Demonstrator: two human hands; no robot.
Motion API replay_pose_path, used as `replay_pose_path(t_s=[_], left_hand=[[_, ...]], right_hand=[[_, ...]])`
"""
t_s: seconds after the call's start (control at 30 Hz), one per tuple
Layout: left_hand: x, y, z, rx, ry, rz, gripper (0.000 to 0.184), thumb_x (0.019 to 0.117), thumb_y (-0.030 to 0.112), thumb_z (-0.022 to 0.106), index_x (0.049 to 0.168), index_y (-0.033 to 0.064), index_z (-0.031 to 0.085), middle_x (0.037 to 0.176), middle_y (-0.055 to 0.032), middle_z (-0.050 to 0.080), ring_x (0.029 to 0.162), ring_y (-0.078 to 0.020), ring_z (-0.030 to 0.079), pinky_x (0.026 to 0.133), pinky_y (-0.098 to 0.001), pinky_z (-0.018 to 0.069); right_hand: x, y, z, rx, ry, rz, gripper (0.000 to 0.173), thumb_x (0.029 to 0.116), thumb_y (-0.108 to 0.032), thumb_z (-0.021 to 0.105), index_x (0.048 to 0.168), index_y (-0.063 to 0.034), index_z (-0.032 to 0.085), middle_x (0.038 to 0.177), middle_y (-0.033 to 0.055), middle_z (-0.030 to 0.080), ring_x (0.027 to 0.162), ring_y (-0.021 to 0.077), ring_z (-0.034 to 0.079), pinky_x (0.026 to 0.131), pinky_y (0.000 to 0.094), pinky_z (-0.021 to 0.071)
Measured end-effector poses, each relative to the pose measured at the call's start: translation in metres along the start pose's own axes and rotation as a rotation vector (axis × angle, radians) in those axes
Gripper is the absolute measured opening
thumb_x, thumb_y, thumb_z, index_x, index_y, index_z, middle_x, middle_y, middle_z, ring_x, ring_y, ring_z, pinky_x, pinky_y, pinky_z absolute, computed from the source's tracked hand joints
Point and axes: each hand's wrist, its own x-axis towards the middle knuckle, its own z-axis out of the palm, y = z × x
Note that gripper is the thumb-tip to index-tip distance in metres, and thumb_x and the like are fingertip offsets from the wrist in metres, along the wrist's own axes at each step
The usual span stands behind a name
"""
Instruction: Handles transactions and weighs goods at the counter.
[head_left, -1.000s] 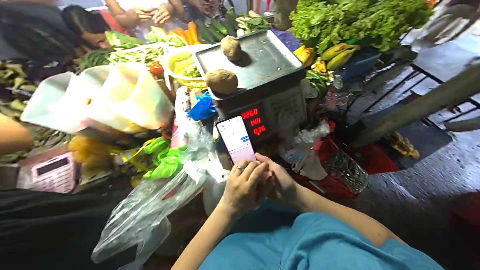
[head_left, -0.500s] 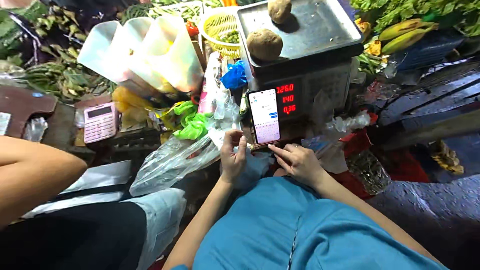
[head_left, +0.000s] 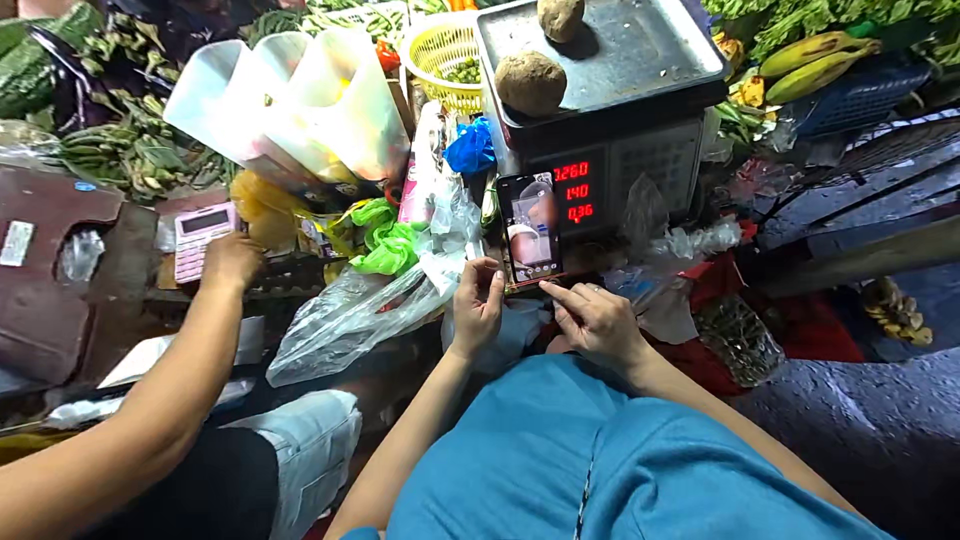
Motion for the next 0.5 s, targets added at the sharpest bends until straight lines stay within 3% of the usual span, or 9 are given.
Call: replay_pose_path(t_s=[0.17, 0.5], left_hand=[[0.004, -0.002, 0.005, 0.037, -0.024, 0.010, 0.018, 0.1039, 0.009, 0.051, 0.121, 0.0021, 0.056, 0.078, 0.0026, 0.057, 0.063, -0.0020, 0.054, 0.061, -0.0194, 0.0498], [0.006, -0.009, 0.008, 0.080, -0.029, 0.046, 0.018, 0.1056, 0.010, 0.049, 0.122, 0.0049, 0.055, 0.078, 0.0013, 0.057, 0.061, -0.0031, 0.054, 0.059, -0.0199, 0.0496]], right_hand=[[-0.003, 0.010, -0.003, -0.044, 0.033, 0.114, 0.036, 0.1015, -0.023, 0.049, 0.124, -0.0146, 0.076, 0.075, 0.0071, 0.069, 0.067, 0.0222, 0.067, 0.059, 0.0377, 0.0545], [0.003, 0.008, 0.009, -0.094, -0.045, 0.087, 0.038, 0.1013, -0.025, 0.049, 0.129, -0.0185, 0.074, 0.075, 0.0079, 0.069, 0.066, 0.0248, 0.067, 0.055, 0.0402, 0.0530]])
